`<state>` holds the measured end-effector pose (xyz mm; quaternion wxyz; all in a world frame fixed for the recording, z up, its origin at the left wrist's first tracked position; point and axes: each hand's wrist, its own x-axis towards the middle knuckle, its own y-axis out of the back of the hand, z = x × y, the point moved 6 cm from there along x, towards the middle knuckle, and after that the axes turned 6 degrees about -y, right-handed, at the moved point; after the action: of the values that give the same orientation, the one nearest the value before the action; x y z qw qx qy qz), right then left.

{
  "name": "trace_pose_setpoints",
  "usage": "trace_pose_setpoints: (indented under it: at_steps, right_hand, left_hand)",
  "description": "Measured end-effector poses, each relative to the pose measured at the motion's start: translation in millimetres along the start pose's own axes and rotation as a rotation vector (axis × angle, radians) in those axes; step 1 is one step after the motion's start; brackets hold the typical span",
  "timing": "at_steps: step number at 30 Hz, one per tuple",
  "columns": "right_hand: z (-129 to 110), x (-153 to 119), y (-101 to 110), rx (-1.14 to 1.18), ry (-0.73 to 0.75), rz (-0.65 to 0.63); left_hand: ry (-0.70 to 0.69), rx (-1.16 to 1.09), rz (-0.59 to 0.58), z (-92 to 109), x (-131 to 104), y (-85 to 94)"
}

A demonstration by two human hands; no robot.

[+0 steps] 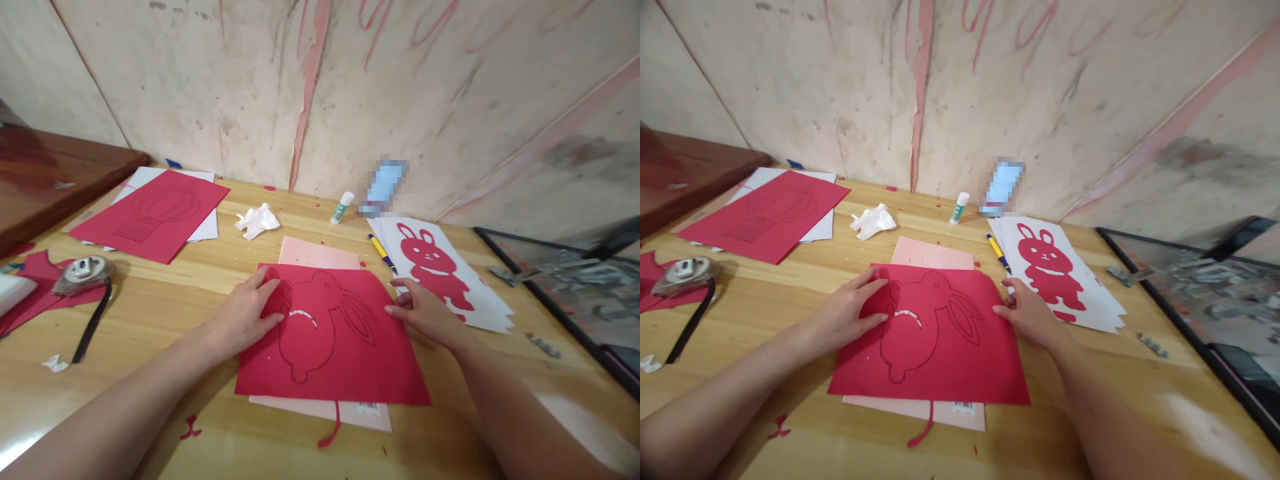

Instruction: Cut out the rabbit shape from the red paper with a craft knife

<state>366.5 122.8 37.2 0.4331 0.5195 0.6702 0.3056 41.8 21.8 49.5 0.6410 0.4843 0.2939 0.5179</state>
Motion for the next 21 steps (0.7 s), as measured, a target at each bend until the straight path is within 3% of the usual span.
trace_pose_setpoints:
  at_steps: [5, 8, 12, 13, 17, 21]
  right_hand:
    - [-4.6, 7.1, 12.6, 0.038, 0.075, 0.021]
    - [-7.7, 12.3, 21.9, -0.086, 0.066, 0.024]
    - [-37.2, 2.7, 34.3, -0.304, 0.048, 0.224]
    - [-52.3, -3.4, 31.5, -0.296, 0.097, 0.23]
    - [-126.5, -33.4, -7.6, -0.164, 0.498, -0.035]
    - [-169.5, -38.5, -42.6, -0.226, 0.639, -0.081]
  left_hand:
    - [-0.111, 0.02, 0.047, 6.8, -1.1, 0.2]
    - [-0.251, 0.059, 0.062, 17.1, -4.2, -4.7]
    - [-0.415, 0.091, -0.001, 25.0, -7.4, -16.9]
    - [-0.435, 0.102, -0.014, 24.7, -7.7, -18.9]
    - [-0.467, 0.144, -0.057, 20.7, -7.5, -20.4]
    - [-0.509, 0.155, -0.108, 20.9, -9.5, -16.8]
